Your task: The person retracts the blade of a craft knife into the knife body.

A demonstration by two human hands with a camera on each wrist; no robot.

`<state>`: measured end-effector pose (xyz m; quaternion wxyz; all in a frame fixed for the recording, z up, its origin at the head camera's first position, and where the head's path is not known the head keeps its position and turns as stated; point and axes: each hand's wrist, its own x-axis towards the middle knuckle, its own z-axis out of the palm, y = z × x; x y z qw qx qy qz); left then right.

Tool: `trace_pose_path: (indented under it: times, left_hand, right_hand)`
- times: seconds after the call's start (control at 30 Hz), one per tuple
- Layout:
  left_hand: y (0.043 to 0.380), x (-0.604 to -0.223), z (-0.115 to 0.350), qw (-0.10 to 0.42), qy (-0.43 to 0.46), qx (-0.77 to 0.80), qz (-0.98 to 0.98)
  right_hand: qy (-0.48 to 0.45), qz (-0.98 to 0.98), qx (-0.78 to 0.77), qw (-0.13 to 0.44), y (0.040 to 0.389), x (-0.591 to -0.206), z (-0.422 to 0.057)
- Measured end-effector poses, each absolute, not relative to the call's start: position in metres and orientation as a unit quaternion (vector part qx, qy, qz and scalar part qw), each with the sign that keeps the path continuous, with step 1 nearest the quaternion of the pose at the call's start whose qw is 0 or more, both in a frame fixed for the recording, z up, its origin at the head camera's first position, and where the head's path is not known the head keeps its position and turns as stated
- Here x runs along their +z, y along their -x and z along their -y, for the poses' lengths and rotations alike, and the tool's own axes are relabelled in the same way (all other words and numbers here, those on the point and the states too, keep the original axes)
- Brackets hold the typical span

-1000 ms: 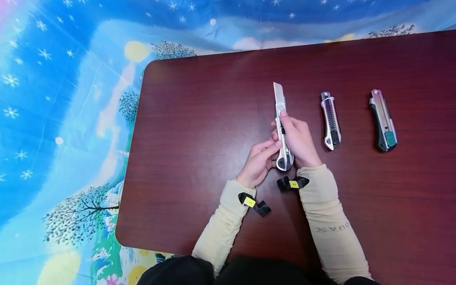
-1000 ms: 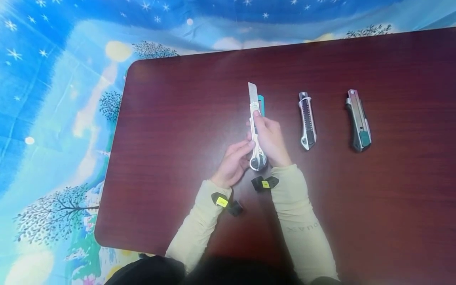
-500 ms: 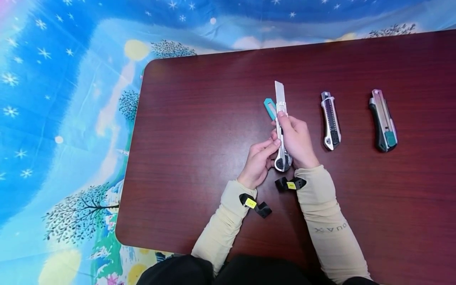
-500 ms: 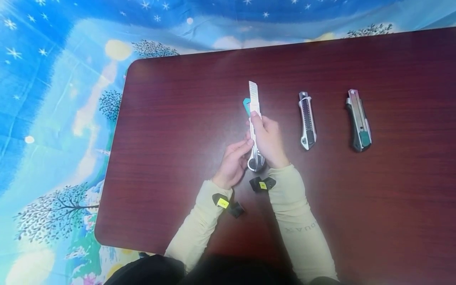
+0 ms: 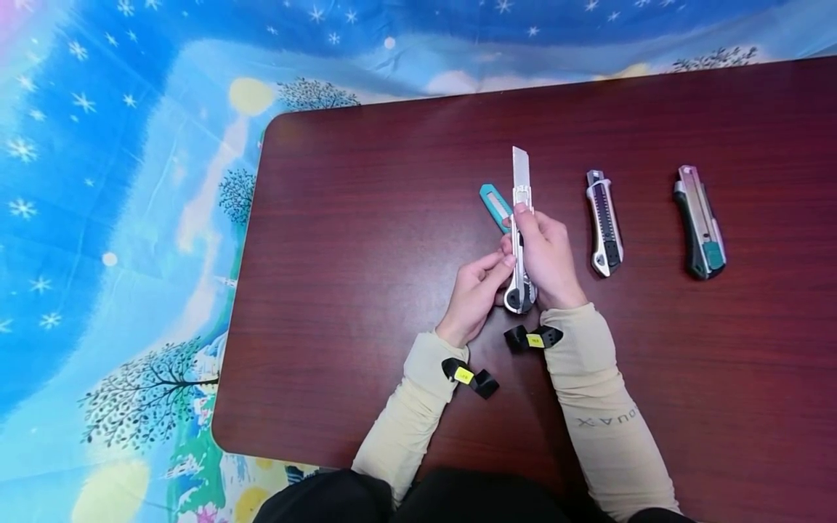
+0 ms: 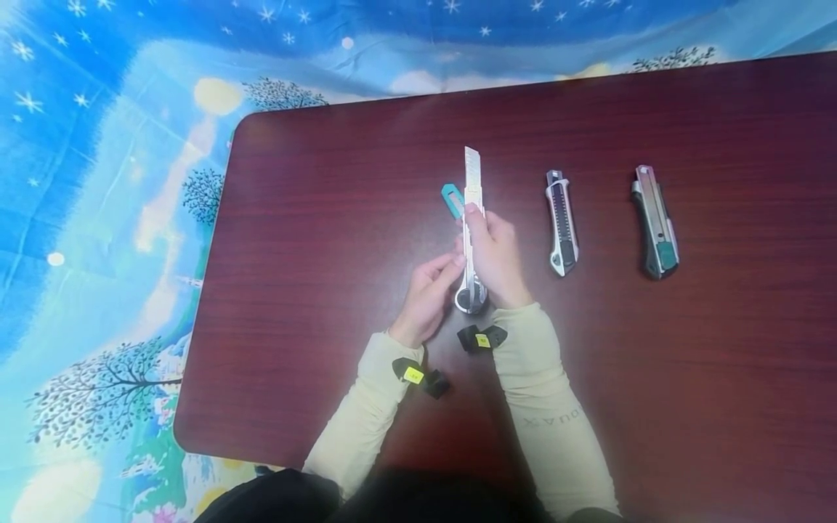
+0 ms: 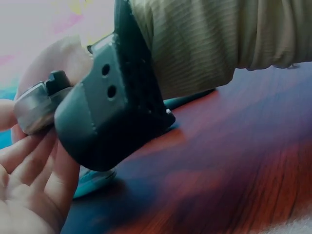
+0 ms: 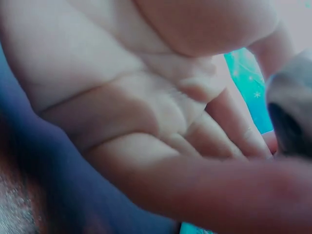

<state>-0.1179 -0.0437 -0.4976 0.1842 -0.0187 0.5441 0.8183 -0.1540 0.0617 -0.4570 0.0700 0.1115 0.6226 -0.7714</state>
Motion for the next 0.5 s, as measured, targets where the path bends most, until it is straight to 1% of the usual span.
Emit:
trace_pose_path:
  times: [0.17,0.5]
  left_hand:
    - [0.1167,-0.4987,0.0446,0.201,-0.006,0.83,-0.52]
    - [0.1166,-0.4983,0.0447,0.199,-0.009,0.829,-0.523]
  right_hand:
    - [-0.099,-0.63,-0.767,0.067,0.1537,-0.4572,-0.0615]
    - [-0.085,-0.649,-0.753,0.065,0.1538,-0.4596,-0.0617]
